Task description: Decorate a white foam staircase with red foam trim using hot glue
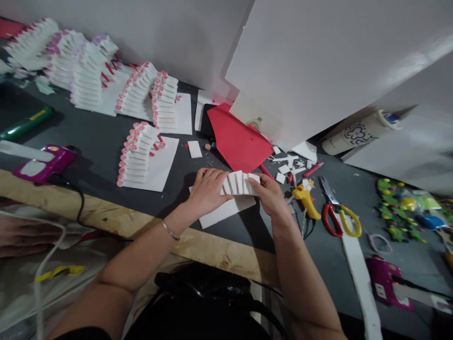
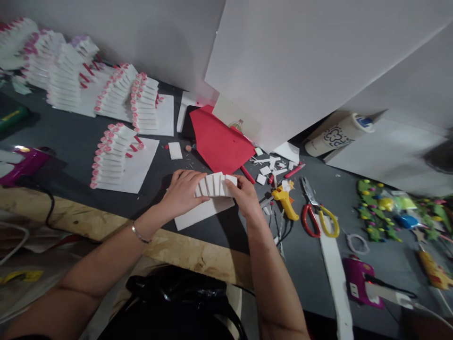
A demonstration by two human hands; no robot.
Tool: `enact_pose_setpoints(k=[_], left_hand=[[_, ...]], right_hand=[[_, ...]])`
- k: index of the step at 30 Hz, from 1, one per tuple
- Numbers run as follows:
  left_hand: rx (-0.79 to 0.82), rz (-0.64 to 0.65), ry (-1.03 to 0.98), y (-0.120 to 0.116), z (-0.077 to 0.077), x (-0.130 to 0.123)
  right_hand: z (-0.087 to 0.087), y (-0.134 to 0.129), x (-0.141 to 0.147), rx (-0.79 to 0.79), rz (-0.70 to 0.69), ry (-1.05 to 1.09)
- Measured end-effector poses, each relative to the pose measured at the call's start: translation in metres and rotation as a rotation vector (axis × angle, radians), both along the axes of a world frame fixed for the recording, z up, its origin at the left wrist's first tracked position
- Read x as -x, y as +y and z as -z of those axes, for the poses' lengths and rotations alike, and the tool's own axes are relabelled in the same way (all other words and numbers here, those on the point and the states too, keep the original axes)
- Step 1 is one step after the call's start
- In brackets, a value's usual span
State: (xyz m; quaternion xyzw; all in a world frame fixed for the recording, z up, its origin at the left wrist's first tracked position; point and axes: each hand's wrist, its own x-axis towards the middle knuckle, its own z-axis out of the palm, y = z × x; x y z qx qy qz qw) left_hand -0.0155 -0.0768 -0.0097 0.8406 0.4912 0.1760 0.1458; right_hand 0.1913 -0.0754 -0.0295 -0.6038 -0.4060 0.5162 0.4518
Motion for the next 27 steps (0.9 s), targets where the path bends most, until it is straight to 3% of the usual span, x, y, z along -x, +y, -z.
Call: enact_pose_setpoints(k=[9, 15, 18, 21, 24, 27], left_hand=[[0.009, -0.013, 0.004, -0.001, -0.002, 0.003], [0.022, -0.126, 0.047, -0.004, -0.017, 0.037], [-0.034, -0.204, -0.012, -0.022, -0.024, 0.055], [-0.118, -0.237, -0.115, -0.056, -0.023, 0.061], [-0.098, -0.012, -0.129, -0.090, -0.011, 0.054], [-0.118, 0.058, -0.068, -0.111, 0.009, 0.044]], right_hand=[[0.003, -0.002, 0.001, 0.005, -0.009, -0.028], [0.001, -0.007, -0.001, 0.032, -0.002, -0.078], [-0.002, -0.008, -0.006, 0.038, 0.029, -0.037], [-0.004, -0.008, -0.017, -0.011, 0.078, -0.091], [-0.006, -0.008, -0.029, -0.032, 0.057, -0.195], [-0.008, -0.010, -0.038, -0.006, -0.027, -0.241]])
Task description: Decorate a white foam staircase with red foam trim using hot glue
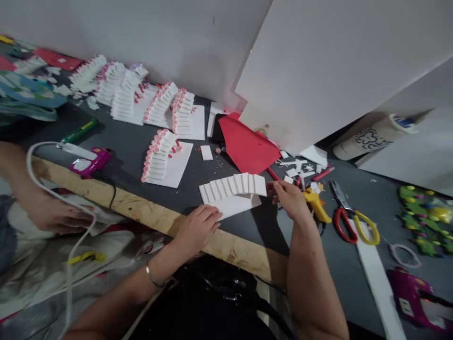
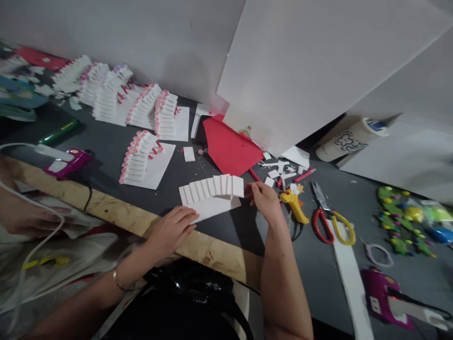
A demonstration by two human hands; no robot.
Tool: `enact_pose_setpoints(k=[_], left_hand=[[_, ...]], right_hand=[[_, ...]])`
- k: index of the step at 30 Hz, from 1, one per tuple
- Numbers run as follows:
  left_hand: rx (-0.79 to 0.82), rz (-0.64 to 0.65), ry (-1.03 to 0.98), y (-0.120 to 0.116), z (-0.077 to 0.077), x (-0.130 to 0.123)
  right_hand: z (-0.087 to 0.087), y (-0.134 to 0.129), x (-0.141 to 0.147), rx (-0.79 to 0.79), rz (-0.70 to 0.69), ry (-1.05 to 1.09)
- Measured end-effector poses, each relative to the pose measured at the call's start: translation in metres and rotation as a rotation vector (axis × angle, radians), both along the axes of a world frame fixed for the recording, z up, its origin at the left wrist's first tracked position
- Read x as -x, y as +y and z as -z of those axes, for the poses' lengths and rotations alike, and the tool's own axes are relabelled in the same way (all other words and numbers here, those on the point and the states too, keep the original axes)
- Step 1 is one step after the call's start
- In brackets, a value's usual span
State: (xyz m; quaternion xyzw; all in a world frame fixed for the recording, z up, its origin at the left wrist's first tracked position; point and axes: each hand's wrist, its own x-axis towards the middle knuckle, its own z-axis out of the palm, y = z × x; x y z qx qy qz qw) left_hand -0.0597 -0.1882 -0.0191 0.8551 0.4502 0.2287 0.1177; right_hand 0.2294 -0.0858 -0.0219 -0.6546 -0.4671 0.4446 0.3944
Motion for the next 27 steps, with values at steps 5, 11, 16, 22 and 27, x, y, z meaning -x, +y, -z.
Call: enact_pose_setpoints(k=[5, 11, 16, 22, 27], left_hand=[[-0.097, -0.024, -0.005, -0.007, 0.020, -0.007], [-0.144, -0.037, 0.066, -0.008, 0.015, -0.006], [-0.181, -0.117, 0.110, -0.009, 0.012, -0.008], [-0.185, -0.100, 0.117, -0.009, 0.014, -0.008], [-0.157, -0.037, 0.140, -0.008, 0.019, -0.007]], right_hand=[[-0.004, -0.002, -0.001, 0.090, -0.174, -0.055], [-0.011, -0.001, 0.005, 0.161, -0.299, 0.033], [-0.015, -0.003, 0.009, 0.147, -0.333, 0.100], [-0.012, 0.003, 0.002, 0.124, -0.226, 0.180], [-0.015, 0.001, 0.001, 0.200, -0.197, 0.297]])
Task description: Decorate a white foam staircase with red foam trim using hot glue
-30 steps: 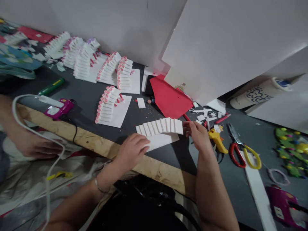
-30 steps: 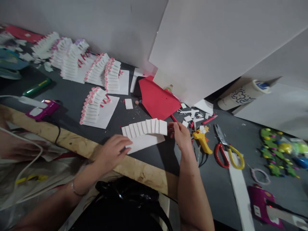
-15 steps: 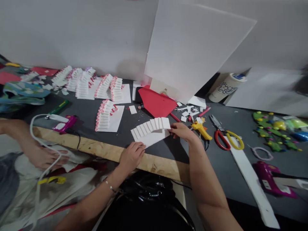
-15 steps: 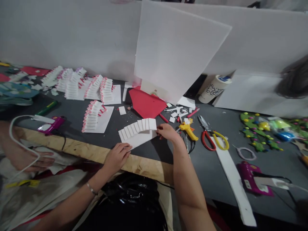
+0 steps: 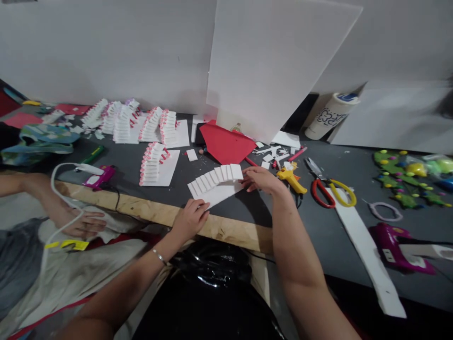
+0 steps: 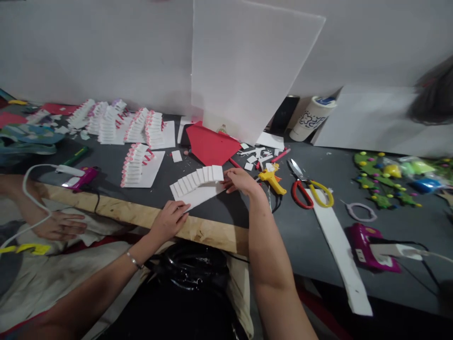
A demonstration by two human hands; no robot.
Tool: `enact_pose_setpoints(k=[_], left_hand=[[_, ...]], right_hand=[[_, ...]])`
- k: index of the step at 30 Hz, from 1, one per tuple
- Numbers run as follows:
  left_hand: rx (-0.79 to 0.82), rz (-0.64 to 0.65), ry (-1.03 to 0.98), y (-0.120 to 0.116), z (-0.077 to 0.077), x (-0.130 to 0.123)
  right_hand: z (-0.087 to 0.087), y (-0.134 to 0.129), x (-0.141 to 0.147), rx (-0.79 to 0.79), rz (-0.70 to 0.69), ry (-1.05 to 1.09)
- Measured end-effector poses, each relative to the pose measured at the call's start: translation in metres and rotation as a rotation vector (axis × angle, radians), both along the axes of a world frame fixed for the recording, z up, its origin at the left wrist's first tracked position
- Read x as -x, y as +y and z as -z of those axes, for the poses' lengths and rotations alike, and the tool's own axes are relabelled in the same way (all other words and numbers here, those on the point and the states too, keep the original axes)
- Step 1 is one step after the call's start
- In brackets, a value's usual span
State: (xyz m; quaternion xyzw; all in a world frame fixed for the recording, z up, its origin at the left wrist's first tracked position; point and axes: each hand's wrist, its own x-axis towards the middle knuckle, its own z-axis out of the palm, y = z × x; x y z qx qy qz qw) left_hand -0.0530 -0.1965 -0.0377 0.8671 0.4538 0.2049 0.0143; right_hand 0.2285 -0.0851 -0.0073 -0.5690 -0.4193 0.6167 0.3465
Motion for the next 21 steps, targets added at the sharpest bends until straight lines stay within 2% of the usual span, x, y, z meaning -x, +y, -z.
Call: enact_pose_setpoints(k=[3, 8, 15, 21], left_hand=[[-0.010, 0.035, 0.027, 0.000, 0.001, 0.000], [-0.010, 0.026, 0.053, -0.001, -0.003, -0.001], [0.016, 0.020, 0.042, 0.000, -0.002, -0.001], [0.069, 0.060, 0.066, 0.002, -0.003, -0.001]], right_hand=[[-0.006, -0.003, 0.002, 0.062, 0.005, 0.097], [-0.013, -0.002, 0.006, 0.071, -0.042, 0.196], [-0.011, -0.001, 0.005, 0.038, -0.081, 0.232], [-0.009, 0.001, 0.006, 0.036, -0.031, 0.242]])
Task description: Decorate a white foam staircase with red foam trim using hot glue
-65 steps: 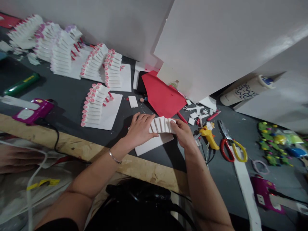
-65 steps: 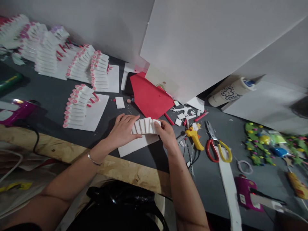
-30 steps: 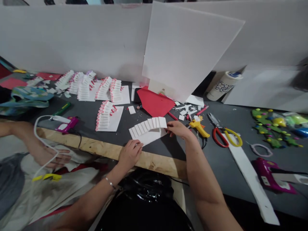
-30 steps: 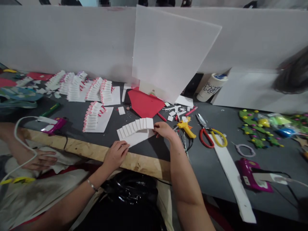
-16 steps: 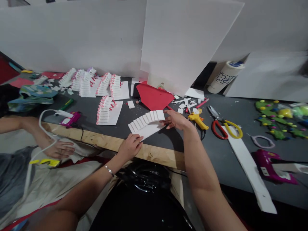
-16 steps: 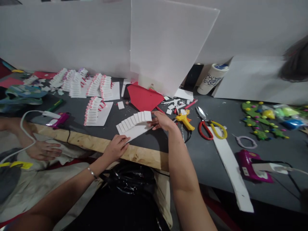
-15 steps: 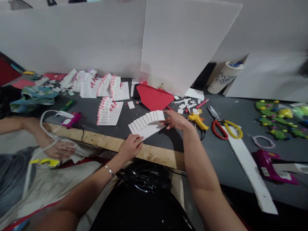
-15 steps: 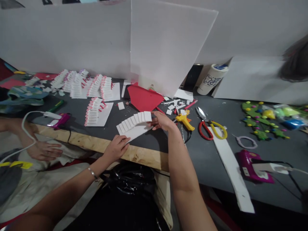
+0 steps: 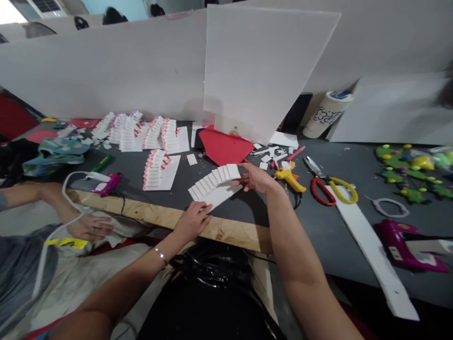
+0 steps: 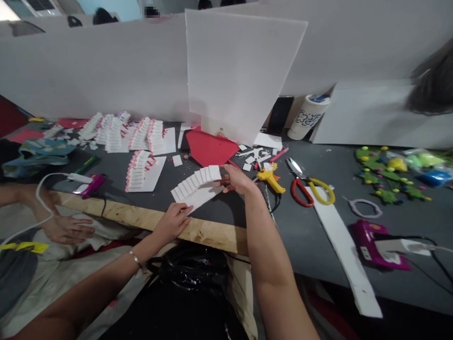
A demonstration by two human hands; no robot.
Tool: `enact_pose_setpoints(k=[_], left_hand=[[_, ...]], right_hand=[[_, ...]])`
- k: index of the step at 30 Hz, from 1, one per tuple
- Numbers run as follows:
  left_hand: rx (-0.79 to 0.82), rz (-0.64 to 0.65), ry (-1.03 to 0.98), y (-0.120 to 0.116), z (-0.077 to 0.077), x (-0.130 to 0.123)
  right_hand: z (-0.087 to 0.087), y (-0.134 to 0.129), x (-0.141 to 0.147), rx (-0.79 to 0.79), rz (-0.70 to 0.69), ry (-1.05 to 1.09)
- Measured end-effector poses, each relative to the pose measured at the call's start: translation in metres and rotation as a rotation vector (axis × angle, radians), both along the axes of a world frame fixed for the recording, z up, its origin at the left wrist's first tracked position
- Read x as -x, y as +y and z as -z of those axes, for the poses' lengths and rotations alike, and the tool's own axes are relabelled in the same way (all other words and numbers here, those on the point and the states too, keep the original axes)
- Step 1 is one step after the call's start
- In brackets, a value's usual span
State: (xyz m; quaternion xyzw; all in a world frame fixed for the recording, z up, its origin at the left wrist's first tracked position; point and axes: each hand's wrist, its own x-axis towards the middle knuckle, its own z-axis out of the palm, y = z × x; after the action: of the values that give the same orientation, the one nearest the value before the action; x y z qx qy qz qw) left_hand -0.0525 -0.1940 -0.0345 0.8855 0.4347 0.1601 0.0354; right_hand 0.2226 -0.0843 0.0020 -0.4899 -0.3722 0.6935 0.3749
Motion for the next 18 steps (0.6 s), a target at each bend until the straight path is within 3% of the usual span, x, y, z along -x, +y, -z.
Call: enact_pose_setpoints(k=[4, 12, 18], left_hand=[[0.033, 0.013, -0.013, -0.004, -0.002, -0.012], [0.042, 0.025, -0.010, -0.014, 0.001, -0.064], [0.056, -0.086, 0.105, -0.014, -0.005, -0.081]], right_hand=[[0.001, 0.002, 0.000, 0.001, 0.030, 0.031], [0.003, 0.006, -0.001, 0.013, 0.216, 0.176], [0.003, 0.010, 0.003, 0.091, 0.310, 0.241]])
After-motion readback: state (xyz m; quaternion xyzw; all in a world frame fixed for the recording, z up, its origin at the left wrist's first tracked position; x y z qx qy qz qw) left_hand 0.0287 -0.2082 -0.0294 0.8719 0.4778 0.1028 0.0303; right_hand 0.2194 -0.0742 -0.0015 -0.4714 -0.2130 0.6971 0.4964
